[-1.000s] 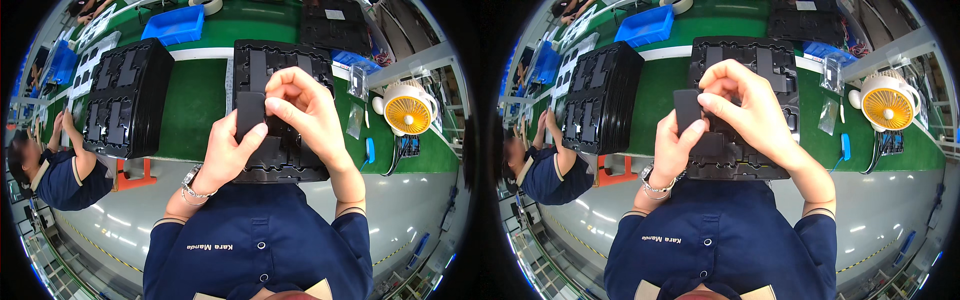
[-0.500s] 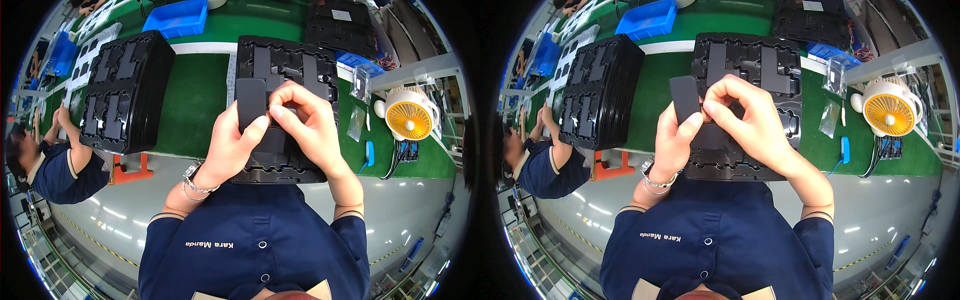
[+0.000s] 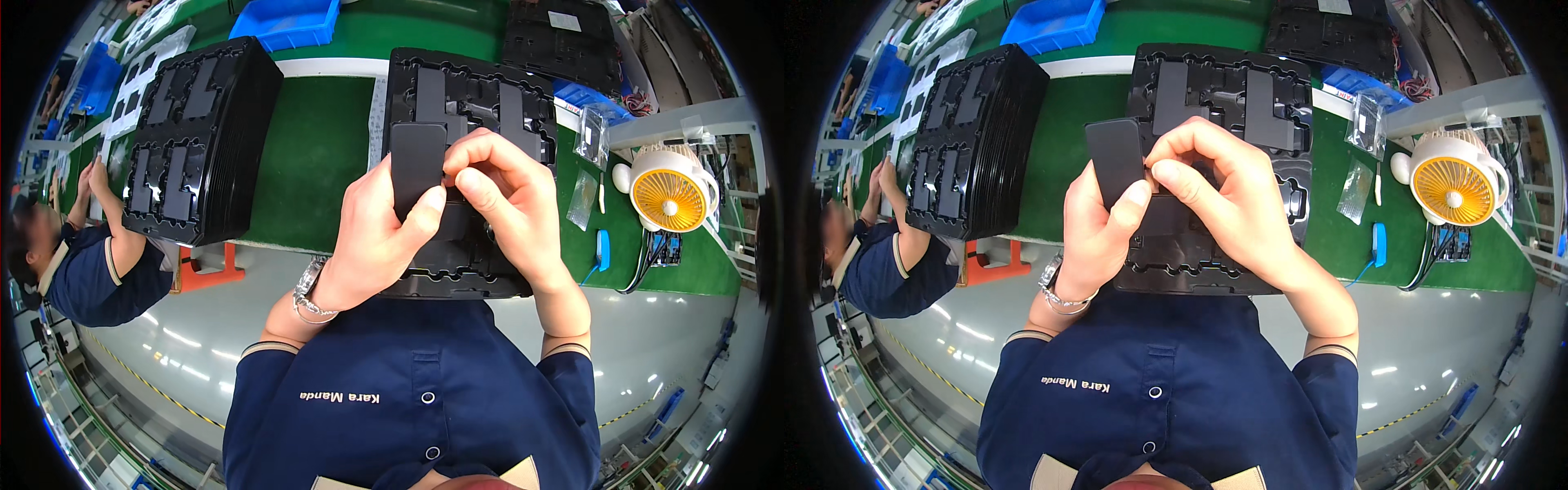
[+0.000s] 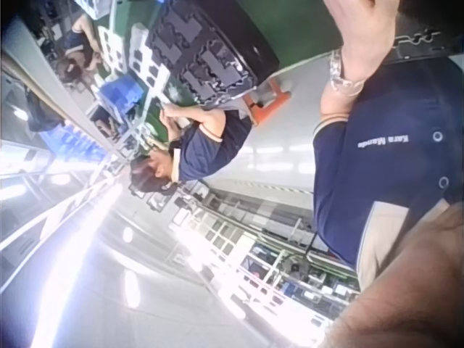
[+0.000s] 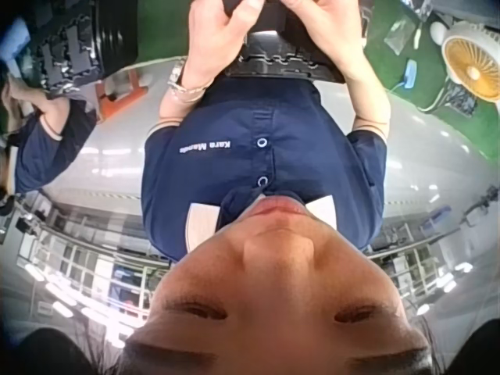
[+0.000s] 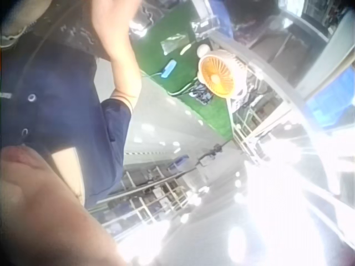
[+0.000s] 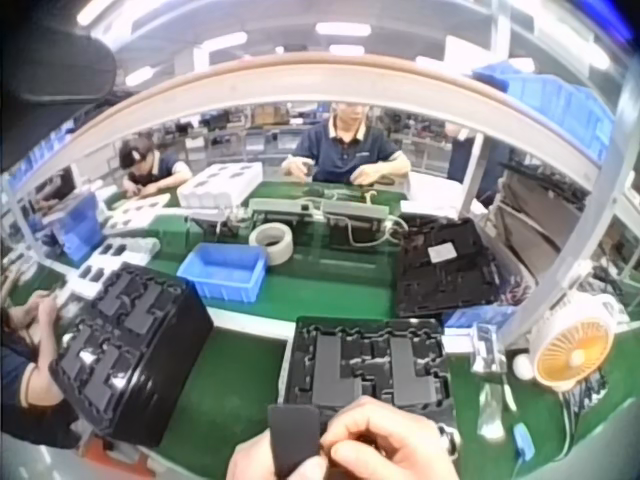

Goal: The recorder is placing small black plastic housing components into a tray at an industrial assembly line.

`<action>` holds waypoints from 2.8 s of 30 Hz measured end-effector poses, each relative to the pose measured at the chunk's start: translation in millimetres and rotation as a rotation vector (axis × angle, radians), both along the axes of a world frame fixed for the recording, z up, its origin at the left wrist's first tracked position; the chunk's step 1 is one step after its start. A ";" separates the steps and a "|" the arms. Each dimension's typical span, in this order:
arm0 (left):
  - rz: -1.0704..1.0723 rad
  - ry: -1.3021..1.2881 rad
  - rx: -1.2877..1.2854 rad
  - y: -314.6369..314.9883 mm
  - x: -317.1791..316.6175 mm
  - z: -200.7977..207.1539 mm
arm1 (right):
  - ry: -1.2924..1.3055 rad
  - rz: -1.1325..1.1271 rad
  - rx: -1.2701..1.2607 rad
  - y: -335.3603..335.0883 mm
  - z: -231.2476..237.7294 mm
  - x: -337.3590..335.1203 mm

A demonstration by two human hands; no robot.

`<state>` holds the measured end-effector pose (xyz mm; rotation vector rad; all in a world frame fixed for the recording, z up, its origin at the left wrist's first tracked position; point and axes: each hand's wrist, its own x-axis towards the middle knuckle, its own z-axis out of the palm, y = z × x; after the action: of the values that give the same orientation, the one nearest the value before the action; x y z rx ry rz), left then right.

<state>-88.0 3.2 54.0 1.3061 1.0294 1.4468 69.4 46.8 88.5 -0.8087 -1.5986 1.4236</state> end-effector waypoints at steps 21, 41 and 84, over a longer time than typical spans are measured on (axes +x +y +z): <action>-0.149 -0.198 -0.186 -8.4 1.0 6.8 | 0.008 0.010 0.066 5.1 -3.0 4.9; 0.013 0.167 -0.124 -19.7 -10.3 -3.5 | -0.894 -0.295 0.424 -9.0 -5.2 73.1; 0.004 0.294 0.006 0.3 2.8 13.8 | -0.225 -0.131 0.495 -0.9 -3.3 7.6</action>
<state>-85.2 3.5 67.8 1.5536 1.2178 1.2844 77.0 45.9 85.2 -0.7747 -1.9221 0.8103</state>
